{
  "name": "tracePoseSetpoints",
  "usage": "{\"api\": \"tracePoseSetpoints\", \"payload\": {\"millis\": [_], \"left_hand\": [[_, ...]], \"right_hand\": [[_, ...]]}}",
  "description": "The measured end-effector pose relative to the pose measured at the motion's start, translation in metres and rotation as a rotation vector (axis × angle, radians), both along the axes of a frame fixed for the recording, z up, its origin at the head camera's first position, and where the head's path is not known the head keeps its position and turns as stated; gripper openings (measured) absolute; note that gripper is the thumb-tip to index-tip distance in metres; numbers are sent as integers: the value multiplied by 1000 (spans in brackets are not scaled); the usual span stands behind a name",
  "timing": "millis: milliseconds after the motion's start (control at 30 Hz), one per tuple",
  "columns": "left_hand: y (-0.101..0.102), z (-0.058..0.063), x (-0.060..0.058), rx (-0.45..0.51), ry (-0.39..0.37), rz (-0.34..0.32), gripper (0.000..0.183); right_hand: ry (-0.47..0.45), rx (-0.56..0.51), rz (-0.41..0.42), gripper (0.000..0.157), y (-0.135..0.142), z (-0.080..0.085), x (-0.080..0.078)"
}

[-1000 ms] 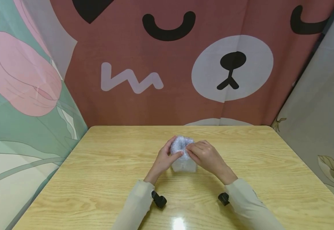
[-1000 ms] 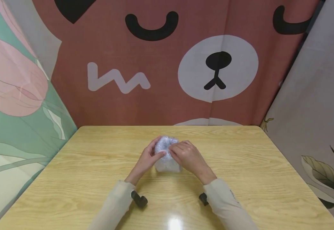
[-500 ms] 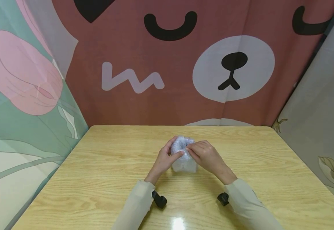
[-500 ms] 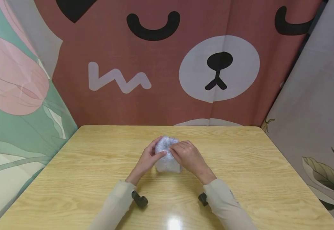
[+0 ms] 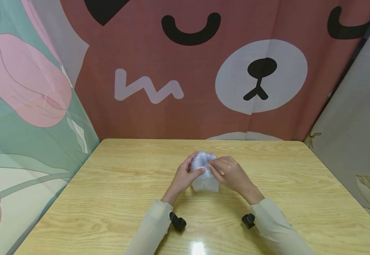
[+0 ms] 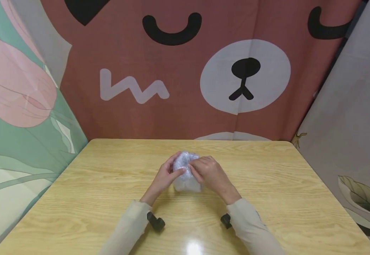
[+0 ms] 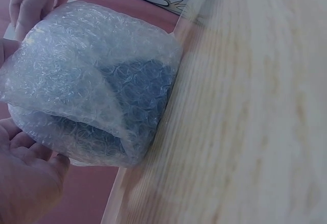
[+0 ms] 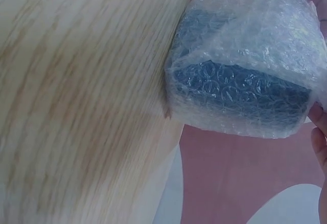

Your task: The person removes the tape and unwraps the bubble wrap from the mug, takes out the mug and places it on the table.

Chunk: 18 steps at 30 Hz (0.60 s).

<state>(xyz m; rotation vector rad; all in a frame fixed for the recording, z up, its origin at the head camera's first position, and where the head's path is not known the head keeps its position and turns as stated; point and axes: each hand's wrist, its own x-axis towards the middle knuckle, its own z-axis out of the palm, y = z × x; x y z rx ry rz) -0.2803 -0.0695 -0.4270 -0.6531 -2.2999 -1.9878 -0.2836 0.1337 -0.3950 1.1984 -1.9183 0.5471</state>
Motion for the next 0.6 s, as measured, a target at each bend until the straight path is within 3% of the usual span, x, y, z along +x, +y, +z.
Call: {"api": "tracePoseSetpoints", "payload": {"millis": [100,267,467,600], "left_hand": [[0,3,2,-12,-6,-7,68],[0,21,14,-35,-5,-17,67],[0,-1,0,-6,19,4,70],[1,0,0,-3,-3,2,68]], "right_hand": [[-16,-10,34,29,1,0,0],[-10,22,48,18,4,2,-1],[7,68,30,14,4,5,0],[19,93,12,12,4,7,0]]}}
